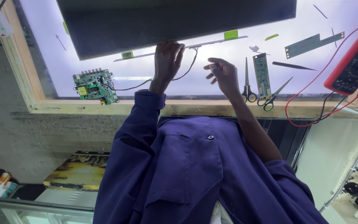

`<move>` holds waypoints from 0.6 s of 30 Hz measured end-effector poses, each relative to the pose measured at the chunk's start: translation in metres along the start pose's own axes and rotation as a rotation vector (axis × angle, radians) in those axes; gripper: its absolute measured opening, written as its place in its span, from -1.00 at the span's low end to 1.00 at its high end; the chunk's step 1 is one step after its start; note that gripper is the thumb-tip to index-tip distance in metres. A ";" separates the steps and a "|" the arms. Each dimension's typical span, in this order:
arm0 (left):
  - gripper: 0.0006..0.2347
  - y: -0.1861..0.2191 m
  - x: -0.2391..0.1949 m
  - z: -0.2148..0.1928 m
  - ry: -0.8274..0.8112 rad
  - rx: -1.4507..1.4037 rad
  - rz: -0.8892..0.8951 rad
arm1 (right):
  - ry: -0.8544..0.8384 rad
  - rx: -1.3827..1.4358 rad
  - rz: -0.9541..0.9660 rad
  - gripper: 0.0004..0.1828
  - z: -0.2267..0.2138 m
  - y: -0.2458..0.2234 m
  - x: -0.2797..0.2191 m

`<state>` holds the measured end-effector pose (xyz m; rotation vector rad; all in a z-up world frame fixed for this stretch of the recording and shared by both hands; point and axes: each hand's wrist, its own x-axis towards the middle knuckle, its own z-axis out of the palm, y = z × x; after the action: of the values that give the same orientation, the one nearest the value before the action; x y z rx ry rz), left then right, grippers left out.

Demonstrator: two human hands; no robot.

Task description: The person connects a cable to a circuit board and a flat ribbon cable to a display panel. They then plug a power cable into the circuit board, causing the display to light up. Finally, they use a multimeter probe to test the circuit board.

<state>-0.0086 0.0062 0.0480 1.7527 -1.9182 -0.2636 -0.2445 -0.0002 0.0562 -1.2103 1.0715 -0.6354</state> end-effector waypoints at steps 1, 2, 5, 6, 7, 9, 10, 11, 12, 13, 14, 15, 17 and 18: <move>-0.94 0.003 0.000 0.000 0.002 0.005 -0.005 | -0.007 0.001 -0.001 -0.67 0.007 -0.004 0.003; -0.96 0.005 0.000 -0.002 0.064 -0.021 0.048 | -0.023 0.026 0.085 -0.64 0.015 -0.008 0.005; -0.98 0.007 -0.003 -0.002 0.128 -0.040 0.082 | -0.075 0.104 0.175 -0.59 0.032 -0.011 0.010; -0.98 0.006 -0.005 -0.002 0.131 -0.040 0.068 | -0.102 0.156 0.179 -0.58 0.038 -0.011 0.012; -0.98 0.006 -0.008 0.000 0.136 -0.025 0.053 | -0.124 0.158 0.179 -0.58 0.041 -0.013 0.011; -0.97 0.004 -0.011 0.005 0.122 -0.011 0.057 | -0.070 0.190 0.250 -0.61 0.046 -0.018 0.012; -0.97 0.003 -0.014 0.008 0.123 0.001 0.045 | -0.086 0.192 0.252 -0.61 0.047 -0.020 0.011; -0.95 0.002 -0.016 0.012 0.122 0.006 0.042 | -0.067 0.178 0.270 -0.65 0.048 -0.022 0.011; -0.94 -0.001 -0.017 0.014 0.120 0.016 0.041 | -0.049 0.167 0.285 -0.69 0.051 -0.025 0.012; -0.94 -0.001 -0.018 0.013 0.121 0.030 0.031 | -0.066 0.172 0.285 -0.69 0.054 -0.026 0.011; -0.92 0.000 -0.018 0.014 0.115 0.042 0.030 | -0.046 0.170 0.289 -0.71 0.055 -0.028 0.011; -0.91 0.000 -0.018 0.015 0.109 0.054 0.030 | -0.025 0.168 0.293 -0.73 0.055 -0.029 0.010; -0.91 0.005 -0.016 0.009 0.097 0.065 0.020 | -0.012 0.186 0.330 -0.74 0.060 -0.035 0.009; -0.90 0.008 -0.014 0.008 0.085 0.068 0.014 | 0.010 0.200 0.365 -0.75 0.060 -0.038 0.009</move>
<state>-0.0189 0.0189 0.0417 1.7645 -1.8986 -0.1178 -0.1815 0.0070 0.0889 -0.8124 1.1716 -0.4521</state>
